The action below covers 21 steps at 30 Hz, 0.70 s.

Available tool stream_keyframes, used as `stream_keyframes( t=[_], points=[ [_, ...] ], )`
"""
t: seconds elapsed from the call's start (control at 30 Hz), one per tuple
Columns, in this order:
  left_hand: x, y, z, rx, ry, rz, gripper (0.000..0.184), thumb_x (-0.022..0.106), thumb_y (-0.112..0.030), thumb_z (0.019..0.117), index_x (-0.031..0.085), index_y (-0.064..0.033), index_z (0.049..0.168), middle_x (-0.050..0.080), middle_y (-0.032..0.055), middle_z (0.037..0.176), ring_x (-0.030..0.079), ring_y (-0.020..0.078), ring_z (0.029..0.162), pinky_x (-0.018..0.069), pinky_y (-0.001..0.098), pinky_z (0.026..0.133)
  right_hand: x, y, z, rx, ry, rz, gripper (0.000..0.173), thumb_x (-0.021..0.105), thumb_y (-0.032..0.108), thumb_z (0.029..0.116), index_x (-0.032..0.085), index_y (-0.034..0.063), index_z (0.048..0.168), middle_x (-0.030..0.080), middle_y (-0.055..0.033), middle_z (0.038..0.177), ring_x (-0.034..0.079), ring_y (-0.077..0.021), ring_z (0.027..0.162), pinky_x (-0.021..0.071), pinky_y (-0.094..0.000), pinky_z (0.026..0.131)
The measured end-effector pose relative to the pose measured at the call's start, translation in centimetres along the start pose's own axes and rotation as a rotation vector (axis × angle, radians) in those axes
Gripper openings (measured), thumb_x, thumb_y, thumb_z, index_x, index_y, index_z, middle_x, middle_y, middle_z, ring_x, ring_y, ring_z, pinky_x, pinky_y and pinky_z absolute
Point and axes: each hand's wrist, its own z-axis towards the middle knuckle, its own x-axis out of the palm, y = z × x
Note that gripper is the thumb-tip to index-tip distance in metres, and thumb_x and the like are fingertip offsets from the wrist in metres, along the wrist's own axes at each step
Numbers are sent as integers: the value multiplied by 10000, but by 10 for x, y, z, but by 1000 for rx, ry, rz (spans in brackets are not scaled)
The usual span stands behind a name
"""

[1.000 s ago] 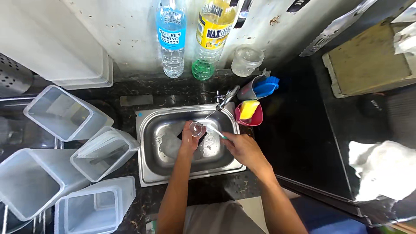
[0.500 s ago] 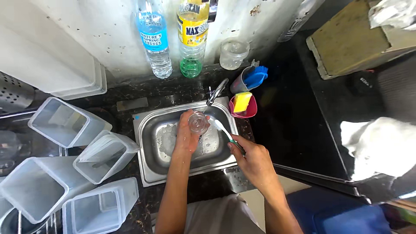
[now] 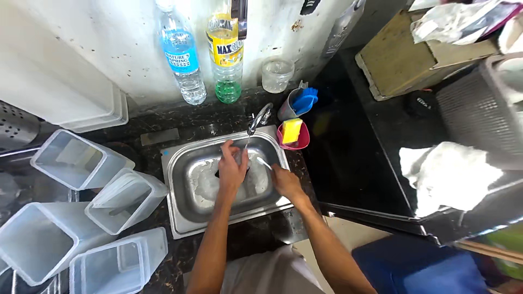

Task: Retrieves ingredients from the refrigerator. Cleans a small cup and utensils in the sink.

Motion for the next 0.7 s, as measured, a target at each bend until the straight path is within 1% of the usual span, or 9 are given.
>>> stream_keyframes(
  t=[0.1, 0.13, 0.2, 0.27, 0.3, 0.37, 0.5, 0.6, 0.7],
  points=[
    [-1, 22, -4, 4, 116, 35, 730, 746, -304, 931, 365, -2, 1475, 651, 176, 1204, 659, 288, 1103, 557, 481, 954, 4, 8, 58, -148, -164, -65, 387, 575, 359, 1027, 643, 65, 1268, 715, -250, 1064, 690, -481, 990, 526, -683, 798],
    [-4, 26, -6, -15, 125, -3, 738, 804, -277, 876, 407, 3, 1432, 640, 187, 1217, 646, 291, 1123, 549, 472, 963, 2, 11, 78, -245, -256, -69, 344, 643, 283, 993, 669, 50, 1245, 706, -267, 1084, 690, -501, 943, 534, -698, 752],
    [-10, 31, -8, -77, 155, -142, 707, 843, -215, 825, 450, -3, 1373, 613, 193, 1233, 632, 277, 1120, 556, 447, 941, -14, 28, 116, -345, -322, -148, 349, 668, 94, 939, 664, 43, 1284, 612, -288, 1278, 669, -518, 969, 553, -690, 765],
    [-13, 37, -7, -132, 186, -358, 641, 762, -165, 876, 433, -39, 1411, 586, 167, 1286, 607, 247, 1150, 544, 430, 946, -33, 49, 147, -336, -326, -267, 383, 601, -5, 948, 647, 63, 1322, 561, -294, 1385, 650, -543, 1035, 540, -692, 806],
    [-13, 39, -8, -141, 194, -467, 584, 681, -159, 911, 430, -56, 1428, 577, 152, 1302, 594, 236, 1152, 532, 427, 945, -38, 55, 163, -321, -306, -348, 461, 576, -4, 962, 609, 121, 1404, 537, -252, 1462, 650, -537, 1073, 546, -684, 825],
    [-7, 43, -9, -189, 184, -665, 507, 533, -204, 916, 479, -115, 1413, 586, 94, 1268, 602, 179, 1058, 544, 386, 865, -44, 63, 187, -313, -219, -501, 456, 585, -26, 949, 621, 99, 1386, 396, -126, 1628, 609, -508, 1192, 524, -678, 912],
    [14, 44, 4, -312, 133, -896, 455, 488, -210, 930, 491, -140, 1380, 601, 33, 1143, 599, 114, 929, 537, 324, 807, -58, 77, 200, -377, -148, -643, 265, 614, -35, 929, 718, 22, 1166, 534, -151, 1505, 630, -453, 1176, 524, -675, 894],
    [32, 58, 15, -340, 109, -954, 494, 467, -168, 911, 465, -144, 1404, 598, 45, 1189, 597, 139, 1013, 527, 351, 878, -58, 79, 199, -365, -130, -644, 229, 608, -19, 936, 720, 2, 1135, 608, -201, 1398, 645, -456, 1143, 520, -677, 883],
    [55, 75, 30, -365, 81, -1049, 479, 403, -146, 928, 466, -112, 1402, 594, 70, 1230, 598, 171, 1058, 520, 394, 927, -52, 69, 206, -412, -203, -640, 264, 614, -59, 908, 711, 1, 1145, 592, -153, 1429, 646, -423, 1141, 533, -637, 908]
  ],
)
